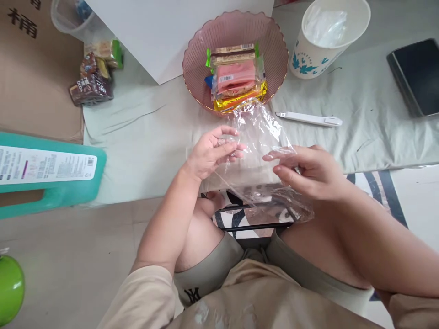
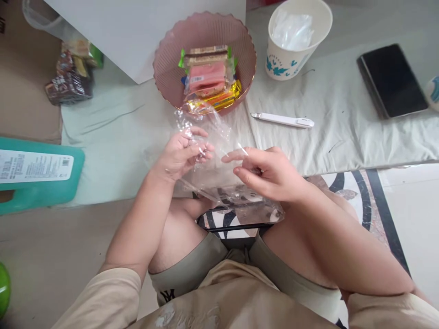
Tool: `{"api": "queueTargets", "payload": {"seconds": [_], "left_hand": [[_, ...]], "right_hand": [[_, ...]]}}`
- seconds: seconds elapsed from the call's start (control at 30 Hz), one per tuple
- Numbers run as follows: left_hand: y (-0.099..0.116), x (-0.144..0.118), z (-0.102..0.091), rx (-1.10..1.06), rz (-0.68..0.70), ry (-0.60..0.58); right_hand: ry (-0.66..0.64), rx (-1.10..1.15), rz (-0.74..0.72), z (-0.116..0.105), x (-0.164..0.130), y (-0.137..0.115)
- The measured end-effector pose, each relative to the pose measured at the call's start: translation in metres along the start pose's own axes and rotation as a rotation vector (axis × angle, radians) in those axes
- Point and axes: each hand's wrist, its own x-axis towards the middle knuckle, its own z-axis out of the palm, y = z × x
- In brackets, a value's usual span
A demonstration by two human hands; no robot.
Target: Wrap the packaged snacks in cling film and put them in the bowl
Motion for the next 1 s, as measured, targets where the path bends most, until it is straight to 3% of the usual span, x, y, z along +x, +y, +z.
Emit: {"api": "queueTargets", "payload": {"seconds": [0.17,0.37,0.7,0.87,1.0], "left_hand": [[-0.001,0.007,-0.016,0.105,0.152,0.203],[-0.002,0.013,-0.034,0.104,0.254,0.278],[0.003,-0.011,-0.009,0.042,0.33,0.225],[0.001,-0.014,-0.005,0.101,0.274,0.078],[-0.006,-0.011,0.002,0.141,0.255,0.225]], "right_hand": [[0.026,0.09,0.3,0.004,0.004,0.011],[0.097,0.191,0.488,0.013,0.01,0.022],[0.192,0.14,0.572,0.017,0.015,0.029],[0.197,0.12,0.597,0.018,0.015,0.028],[0.166,0.131,0.594,0.02,0.015,0.023]]}}
